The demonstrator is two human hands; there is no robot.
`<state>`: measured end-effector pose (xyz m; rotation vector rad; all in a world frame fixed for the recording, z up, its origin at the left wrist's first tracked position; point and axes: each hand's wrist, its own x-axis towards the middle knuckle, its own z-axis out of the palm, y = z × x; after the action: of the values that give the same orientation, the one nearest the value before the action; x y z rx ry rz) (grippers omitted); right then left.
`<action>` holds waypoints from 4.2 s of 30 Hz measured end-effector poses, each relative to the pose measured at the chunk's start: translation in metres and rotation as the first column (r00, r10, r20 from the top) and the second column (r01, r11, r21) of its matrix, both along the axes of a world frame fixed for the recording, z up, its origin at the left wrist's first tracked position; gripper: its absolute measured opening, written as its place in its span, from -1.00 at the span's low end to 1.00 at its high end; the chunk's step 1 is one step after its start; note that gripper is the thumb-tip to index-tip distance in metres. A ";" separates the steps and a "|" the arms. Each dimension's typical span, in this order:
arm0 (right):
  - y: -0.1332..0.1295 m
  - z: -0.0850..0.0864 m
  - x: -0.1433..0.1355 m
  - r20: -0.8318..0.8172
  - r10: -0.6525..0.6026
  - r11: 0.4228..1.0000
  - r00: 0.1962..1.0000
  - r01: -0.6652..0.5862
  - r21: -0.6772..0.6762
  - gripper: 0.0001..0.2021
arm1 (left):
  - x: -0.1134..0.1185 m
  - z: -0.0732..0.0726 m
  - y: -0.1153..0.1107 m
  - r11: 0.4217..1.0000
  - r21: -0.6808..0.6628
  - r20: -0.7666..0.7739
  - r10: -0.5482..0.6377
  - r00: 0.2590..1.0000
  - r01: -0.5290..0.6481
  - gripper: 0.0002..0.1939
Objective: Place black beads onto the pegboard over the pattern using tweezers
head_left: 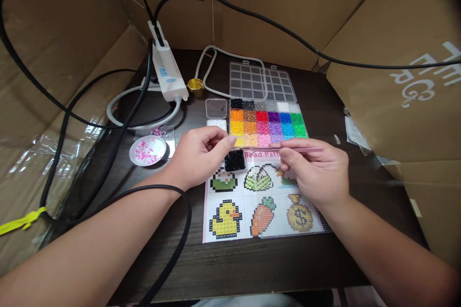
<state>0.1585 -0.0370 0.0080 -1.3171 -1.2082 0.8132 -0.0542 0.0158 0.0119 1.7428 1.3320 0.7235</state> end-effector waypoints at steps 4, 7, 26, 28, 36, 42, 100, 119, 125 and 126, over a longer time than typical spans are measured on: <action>0.000 0.002 0.000 0.014 0.003 1.000 1.000 -0.003 0.013 -0.94 | 0.001 0.001 0.000 1.000 -0.003 -0.015 0.009 1.000 -0.009 -0.63; 0.000 0.002 0.000 0.013 0.001 1.000 1.000 -0.001 0.021 -0.94 | 0.002 0.001 0.000 1.000 0.006 -0.012 0.009 1.000 -0.009 -0.63; -0.004 -0.003 0.012 0.181 0.057 0.990 0.982 -0.079 0.115 -0.85 | 0.001 0.001 -0.001 0.999 0.028 0.003 0.028 1.000 -0.028 -0.66; -0.005 -0.003 0.013 0.226 0.069 0.984 0.972 -0.104 0.144 -0.82 | 0.001 0.001 -0.001 0.999 0.024 0.009 0.028 1.000 -0.028 -0.65; -0.005 0.001 0.016 0.357 0.193 0.944 0.914 -0.272 0.186 -0.81 | 0.003 0.004 0.000 0.999 -0.022 0.030 0.035 0.999 -0.034 -0.66; -0.005 0.003 0.016 0.313 0.273 0.938 0.910 -0.324 0.124 -0.84 | 0.003 0.004 -0.001 0.999 -0.028 0.035 0.035 0.999 -0.034 -0.65; -0.008 0.006 0.010 -0.141 0.053 0.990 0.989 -0.034 0.135 -0.88 | 0.002 0.004 0.000 0.999 -0.006 0.019 0.050 0.999 -0.050 -0.65; -0.007 0.008 0.009 -0.164 -0.013 0.991 0.986 0.035 0.132 -0.79 | 0.002 0.003 0.000 0.999 -0.015 0.007 0.044 0.999 -0.044 -0.64; 0.007 0.010 0.020 -0.361 0.058 0.982 0.931 -0.119 -0.148 -0.72 | 0.001 0.004 0.000 0.999 -0.004 -0.019 0.046 0.999 -0.046 -0.63; 0.010 0.010 0.024 -0.408 0.058 0.973 0.911 -0.143 -0.181 -0.70 | 0.001 0.003 0.001 0.999 -0.003 -0.024 0.046 0.999 -0.046 -0.63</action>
<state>0.1821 -0.0271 0.0176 -1.1811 -0.8852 1.2465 -0.0529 0.0163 0.0154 1.7277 1.3931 0.7275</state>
